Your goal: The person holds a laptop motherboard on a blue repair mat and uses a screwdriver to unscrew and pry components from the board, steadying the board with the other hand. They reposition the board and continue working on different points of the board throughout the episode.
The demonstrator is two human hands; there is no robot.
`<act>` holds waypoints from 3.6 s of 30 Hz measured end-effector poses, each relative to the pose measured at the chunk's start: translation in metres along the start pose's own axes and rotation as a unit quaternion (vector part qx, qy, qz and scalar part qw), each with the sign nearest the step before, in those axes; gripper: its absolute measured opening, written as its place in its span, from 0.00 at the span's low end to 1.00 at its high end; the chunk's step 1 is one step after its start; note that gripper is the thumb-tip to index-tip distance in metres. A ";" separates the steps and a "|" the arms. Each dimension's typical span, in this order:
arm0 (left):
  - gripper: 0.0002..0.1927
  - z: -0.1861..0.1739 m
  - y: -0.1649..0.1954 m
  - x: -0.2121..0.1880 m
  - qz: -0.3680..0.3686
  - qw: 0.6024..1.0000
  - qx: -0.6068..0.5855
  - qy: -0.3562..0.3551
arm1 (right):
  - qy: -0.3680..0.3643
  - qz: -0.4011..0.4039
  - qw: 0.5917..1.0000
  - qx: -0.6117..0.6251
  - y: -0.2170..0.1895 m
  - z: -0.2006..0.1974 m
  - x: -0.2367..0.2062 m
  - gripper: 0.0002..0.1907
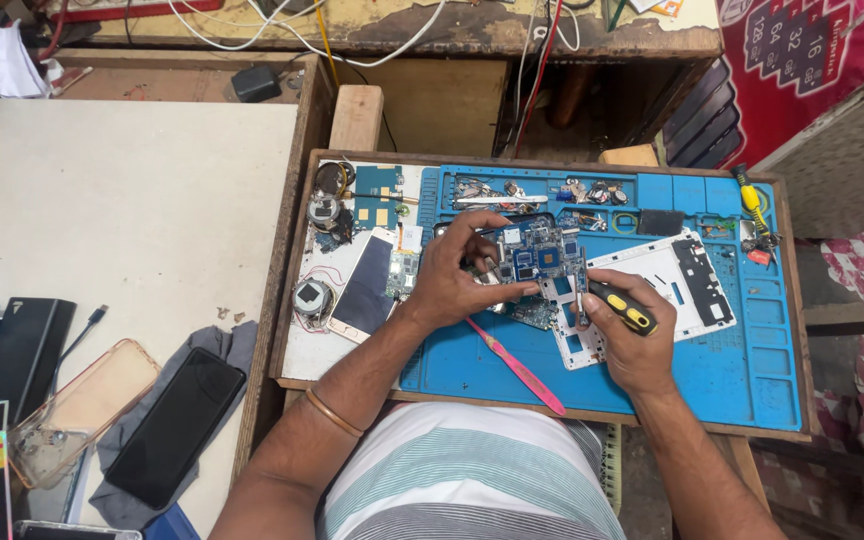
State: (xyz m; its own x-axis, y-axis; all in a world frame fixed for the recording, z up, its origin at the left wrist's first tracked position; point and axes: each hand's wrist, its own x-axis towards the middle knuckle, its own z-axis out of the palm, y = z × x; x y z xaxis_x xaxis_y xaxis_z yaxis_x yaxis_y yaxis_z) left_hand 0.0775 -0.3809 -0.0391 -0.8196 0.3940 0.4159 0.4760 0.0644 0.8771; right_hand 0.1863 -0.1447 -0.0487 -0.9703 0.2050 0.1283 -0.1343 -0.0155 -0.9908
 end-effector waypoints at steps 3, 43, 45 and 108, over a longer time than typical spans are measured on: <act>0.40 0.000 0.000 0.000 0.003 1.000 -0.011 -0.008 | -0.001 0.001 0.999 0.044 0.002 0.000 0.001 0.18; 0.45 -0.004 0.013 0.003 -0.054 0.995 -0.033 -0.078 | -0.031 0.015 0.999 0.019 0.003 -0.005 0.001 0.19; 0.45 -0.004 0.013 0.003 -0.026 0.996 -0.034 -0.078 | -0.032 0.014 0.999 0.010 0.002 -0.005 0.001 0.18; 0.37 0.002 -0.015 -0.001 0.024 0.997 -0.027 -0.072 | 0.067 -0.014 0.984 0.162 0.004 -0.006 0.008 0.17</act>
State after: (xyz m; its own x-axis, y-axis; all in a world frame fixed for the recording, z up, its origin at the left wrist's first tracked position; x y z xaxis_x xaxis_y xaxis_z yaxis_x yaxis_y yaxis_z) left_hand 0.0719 -0.3804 -0.0531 -0.7403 0.5240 0.4212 0.4920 -0.0048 0.8706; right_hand 0.1792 -0.1375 -0.0518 -0.9330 0.3368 0.1267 -0.2385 -0.3152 -0.9186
